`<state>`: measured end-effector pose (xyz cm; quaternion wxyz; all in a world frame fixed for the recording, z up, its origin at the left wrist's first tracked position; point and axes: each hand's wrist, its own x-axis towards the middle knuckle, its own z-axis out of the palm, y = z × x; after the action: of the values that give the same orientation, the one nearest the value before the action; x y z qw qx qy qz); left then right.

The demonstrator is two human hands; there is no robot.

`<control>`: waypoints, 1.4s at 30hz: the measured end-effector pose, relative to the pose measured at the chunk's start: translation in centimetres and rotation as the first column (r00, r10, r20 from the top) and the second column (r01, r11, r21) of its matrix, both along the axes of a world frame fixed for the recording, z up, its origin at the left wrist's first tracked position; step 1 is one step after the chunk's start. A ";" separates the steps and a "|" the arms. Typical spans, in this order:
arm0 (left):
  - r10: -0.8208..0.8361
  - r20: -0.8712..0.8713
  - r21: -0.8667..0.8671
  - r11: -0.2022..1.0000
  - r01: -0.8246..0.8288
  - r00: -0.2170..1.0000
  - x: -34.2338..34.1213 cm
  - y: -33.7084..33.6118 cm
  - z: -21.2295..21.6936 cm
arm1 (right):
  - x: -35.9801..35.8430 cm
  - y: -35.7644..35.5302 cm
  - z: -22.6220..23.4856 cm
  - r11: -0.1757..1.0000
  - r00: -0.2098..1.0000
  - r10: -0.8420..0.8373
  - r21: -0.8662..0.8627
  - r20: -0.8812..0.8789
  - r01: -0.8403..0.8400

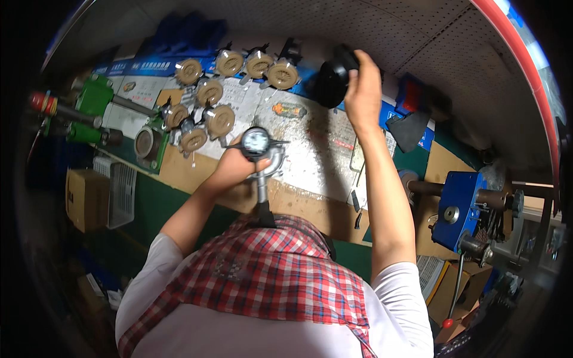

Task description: The person assembles small appliance units by hand, repeatedly attaching black circular components to metallic housings and using a press machine to secure them. The person handles multiple units one at a time, placing finished assemblies on the workbench.

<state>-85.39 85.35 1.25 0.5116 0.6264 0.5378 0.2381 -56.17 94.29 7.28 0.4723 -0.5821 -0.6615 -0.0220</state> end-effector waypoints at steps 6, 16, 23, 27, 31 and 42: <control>0.023 -0.328 0.675 0.704 0.218 0.944 6.8 -3.2 2.9 | 0.8 -14.7 4.6 0.821 0.266 -0.033 -0.178 -0.963 -0.543; -0.236 -0.219 0.573 0.754 0.321 0.947 18.8 -10.4 2.7 | 6.0 -28.3 3.0 0.893 0.788 -0.030 -0.371 -0.615 -0.255; -0.348 -0.276 0.540 0.715 0.444 0.896 24.9 -14.3 0.7 | 11.5 -33.3 0.6 0.900 0.725 -0.150 -0.397 -0.672 -0.181; -0.463 -0.370 0.424 0.687 0.590 0.805 27.8 -15.9 -0.8 | 14.9 -34.5 -2.8 0.786 0.691 -0.368 -0.605 -0.623 -0.127; -0.757 -0.373 -0.137 0.617 0.775 0.537 32.3 -17.0 -5.4 | 20.9 -34.4 -10.4 0.520 0.234 -0.733 -0.747 -0.639 -0.413; -0.450 -0.327 0.458 0.694 0.556 0.831 42.5 -17.6 -11.3 | 29.1 -35.0 -10.0 0.804 0.380 -0.446 -0.549 -0.810 -0.228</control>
<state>-42.89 67.76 -10.06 0.3080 0.8863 0.3025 0.1676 -27.05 59.33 -2.72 0.5512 -0.6527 -0.2159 0.4728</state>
